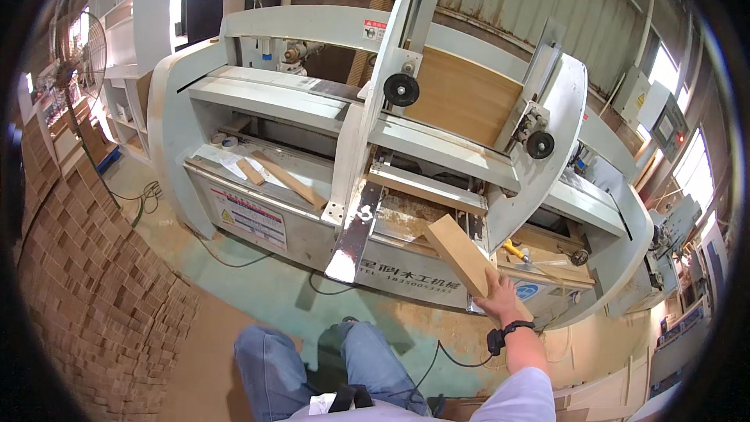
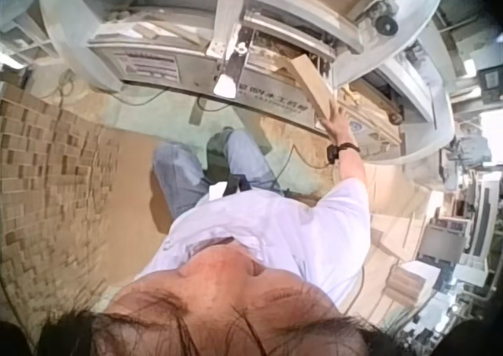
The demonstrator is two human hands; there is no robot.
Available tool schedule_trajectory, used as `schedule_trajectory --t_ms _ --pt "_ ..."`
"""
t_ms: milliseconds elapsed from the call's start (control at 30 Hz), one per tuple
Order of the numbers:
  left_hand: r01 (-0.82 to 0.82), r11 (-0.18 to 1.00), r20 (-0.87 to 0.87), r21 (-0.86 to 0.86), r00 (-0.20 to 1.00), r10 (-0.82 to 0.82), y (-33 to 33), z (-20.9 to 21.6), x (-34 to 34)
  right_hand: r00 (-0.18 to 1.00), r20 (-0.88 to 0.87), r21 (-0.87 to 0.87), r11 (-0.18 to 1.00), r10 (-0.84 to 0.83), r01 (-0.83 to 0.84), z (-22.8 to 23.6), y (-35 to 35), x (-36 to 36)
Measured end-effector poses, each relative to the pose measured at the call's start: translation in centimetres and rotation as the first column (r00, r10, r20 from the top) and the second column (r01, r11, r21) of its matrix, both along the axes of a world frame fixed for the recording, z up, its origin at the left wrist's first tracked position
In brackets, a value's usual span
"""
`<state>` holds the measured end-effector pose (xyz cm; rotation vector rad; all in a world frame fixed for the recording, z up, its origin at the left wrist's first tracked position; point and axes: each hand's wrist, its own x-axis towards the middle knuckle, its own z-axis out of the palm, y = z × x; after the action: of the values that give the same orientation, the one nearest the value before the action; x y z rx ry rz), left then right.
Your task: Operating a woodworking machine to process wood panels in a factory.
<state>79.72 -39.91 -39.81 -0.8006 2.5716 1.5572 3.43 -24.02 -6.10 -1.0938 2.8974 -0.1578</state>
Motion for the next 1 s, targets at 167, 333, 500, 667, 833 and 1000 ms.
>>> schedule_trajectory --t_ms 167,333,500,667,833,1000 --pt "0.002 1.000 -0.042 0.013 0.999 -0.002 1.1 -0.8 -3.4 1.000 -0.012 -0.022 1.000 0.011 -0.011 -0.2 -0.1 -0.1" --pt "0.015 1.000 -0.051 -0.011 0.999 -0.015 0.2 0.2 -5.6 0.999 -0.043 -0.065 0.997 0.027 -0.030 -1.0 0.1 -0.6" --pt "0.014 0.998 -0.033 -0.054 0.999 -0.016 -1.7 2.4 -5.8 1.000 0.015 -0.087 0.996 0.013 -0.012 -0.4 0.2 -0.3" --pt "0.032 0.994 -0.002 -0.102 0.999 -0.032 -5.3 5.3 -4.8 0.999 -0.034 -0.139 0.990 0.025 -0.029 -1.3 1.1 -0.9" --pt "0.051 0.989 0.007 -0.139 0.999 -0.050 -9.3 7.6 -4.2 0.998 -0.046 -0.133 0.990 0.042 -0.048 -1.2 1.0 -0.9" --pt "0.048 0.991 -0.031 -0.125 0.998 -0.053 -10.2 7.0 -4.9 0.998 -0.043 -0.151 0.988 0.039 -0.045 -1.1 1.1 -0.9"
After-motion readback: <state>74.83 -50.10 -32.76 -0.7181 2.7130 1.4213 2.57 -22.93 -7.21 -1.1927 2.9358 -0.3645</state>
